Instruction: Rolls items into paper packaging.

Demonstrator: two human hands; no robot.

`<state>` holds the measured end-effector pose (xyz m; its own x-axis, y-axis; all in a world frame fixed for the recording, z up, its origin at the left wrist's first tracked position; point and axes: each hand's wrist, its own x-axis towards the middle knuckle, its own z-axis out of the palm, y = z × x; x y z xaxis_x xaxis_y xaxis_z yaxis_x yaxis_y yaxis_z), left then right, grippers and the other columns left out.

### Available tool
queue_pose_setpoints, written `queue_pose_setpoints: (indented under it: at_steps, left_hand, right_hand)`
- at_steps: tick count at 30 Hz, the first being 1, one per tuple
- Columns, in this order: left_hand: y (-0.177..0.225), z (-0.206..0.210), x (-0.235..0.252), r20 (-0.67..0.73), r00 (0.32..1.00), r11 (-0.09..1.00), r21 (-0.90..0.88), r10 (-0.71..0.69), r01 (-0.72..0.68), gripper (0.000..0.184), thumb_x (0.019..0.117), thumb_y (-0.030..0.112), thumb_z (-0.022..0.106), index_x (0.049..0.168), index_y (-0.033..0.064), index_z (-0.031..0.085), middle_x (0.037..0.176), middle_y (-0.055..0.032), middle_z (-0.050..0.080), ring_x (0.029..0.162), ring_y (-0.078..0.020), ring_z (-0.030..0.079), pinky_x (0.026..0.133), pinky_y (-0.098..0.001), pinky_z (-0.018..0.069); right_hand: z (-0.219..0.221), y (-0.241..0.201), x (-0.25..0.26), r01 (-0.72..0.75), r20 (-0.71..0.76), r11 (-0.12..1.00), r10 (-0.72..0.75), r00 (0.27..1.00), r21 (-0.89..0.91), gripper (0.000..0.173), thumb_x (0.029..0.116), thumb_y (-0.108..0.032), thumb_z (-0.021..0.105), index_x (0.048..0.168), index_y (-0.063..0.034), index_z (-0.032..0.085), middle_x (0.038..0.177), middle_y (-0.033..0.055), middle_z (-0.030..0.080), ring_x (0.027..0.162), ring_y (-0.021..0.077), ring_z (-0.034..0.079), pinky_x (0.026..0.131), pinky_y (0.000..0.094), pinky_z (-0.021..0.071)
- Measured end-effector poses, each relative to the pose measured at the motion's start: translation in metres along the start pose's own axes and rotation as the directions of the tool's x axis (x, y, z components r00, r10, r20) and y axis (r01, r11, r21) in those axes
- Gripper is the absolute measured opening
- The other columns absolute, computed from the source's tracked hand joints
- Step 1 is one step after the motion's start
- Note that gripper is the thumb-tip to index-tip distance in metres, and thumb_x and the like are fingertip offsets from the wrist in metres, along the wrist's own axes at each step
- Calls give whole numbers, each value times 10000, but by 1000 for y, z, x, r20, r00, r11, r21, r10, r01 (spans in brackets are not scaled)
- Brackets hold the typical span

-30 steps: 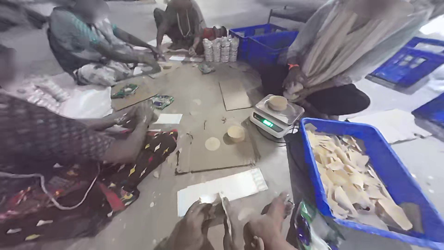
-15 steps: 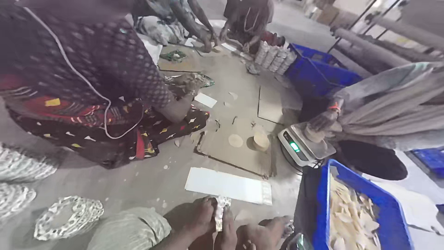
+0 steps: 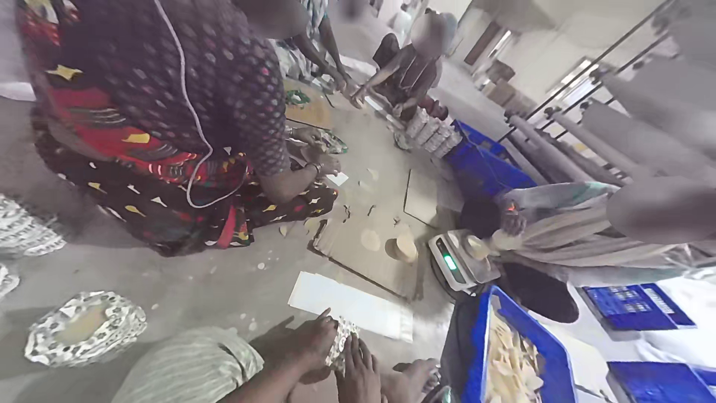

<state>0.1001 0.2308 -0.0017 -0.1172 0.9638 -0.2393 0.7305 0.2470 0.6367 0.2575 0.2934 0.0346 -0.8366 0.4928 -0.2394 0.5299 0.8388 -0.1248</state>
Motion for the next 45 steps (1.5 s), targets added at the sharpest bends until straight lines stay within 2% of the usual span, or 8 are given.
queue_pose_setpoints:
  at_steps: [4,7,11,16,20,27,34,45]
  left_hand:
    - [-3,2,-3,-55,998,996,-90,16,-21,332,915,26,683,1186,-158,632,1297,-278,630,1356,-397,514,1281,-480,119]
    - [-3,5,-5,-132,991,988,-145,28,-47,370,894,-65,658,1252,-142,606,1268,-278,649,1331,-401,545,1281,-498,132]
    - [8,-7,-4,-19,995,954,-286,-94,84,1026,873,-59,689,1663,151,70,1451,-287,531,1440,-450,420,1228,-537,274]
    - [-2,-2,5,-114,991,966,-240,69,-94,1028,843,-95,710,1648,54,89,1417,-291,562,1430,-425,441,1236,-633,-99]
    - [19,-13,-24,-181,925,867,-444,-333,226,1147,804,87,805,1620,-37,9,1651,-293,216,1550,-426,194,1255,-608,83]
    - [32,44,-27,130,726,125,-950,-675,286,638,961,270,737,1429,-57,452,1335,-255,584,1229,-325,596,1058,-463,486]
    - [35,26,-26,158,699,246,-864,-697,440,456,978,300,715,1236,-67,634,1219,-249,652,1151,-347,625,1014,-516,488]
    - [34,31,-28,93,713,381,-793,-695,475,441,954,316,739,1193,-48,671,1185,-234,675,1138,-341,640,1009,-528,496]
  right_hand:
    - [-16,2,0,-49,227,998,39,973,37,748,930,-249,631,1594,-50,349,1676,112,303,1545,321,276,1205,556,254]
    - [-11,11,3,-22,77,996,15,997,90,480,1017,-247,583,1468,-84,571,1532,87,539,1423,328,487,1135,593,342]
    - [-16,23,18,3,1,989,-3,1000,146,347,935,-240,723,1258,-115,749,1225,87,745,1195,320,655,1023,563,438]
    - [-19,30,35,-38,108,982,18,994,184,395,882,-372,757,1160,-93,782,1123,113,758,1141,322,656,1029,508,453]
    - [3,23,21,-156,-70,919,194,979,362,344,799,-309,818,993,-26,789,960,154,759,979,367,701,913,550,528]
    - [18,-8,-6,-330,-69,809,413,908,487,377,812,-340,829,1014,-27,772,951,151,750,963,370,702,905,586,522]
    - [33,29,9,-404,350,144,298,888,903,424,961,-126,708,1300,77,554,1108,188,674,947,200,668,877,382,561]
    - [33,41,13,-499,492,-24,214,844,866,301,1014,-155,636,1248,30,596,997,118,677,844,155,659,792,351,568]
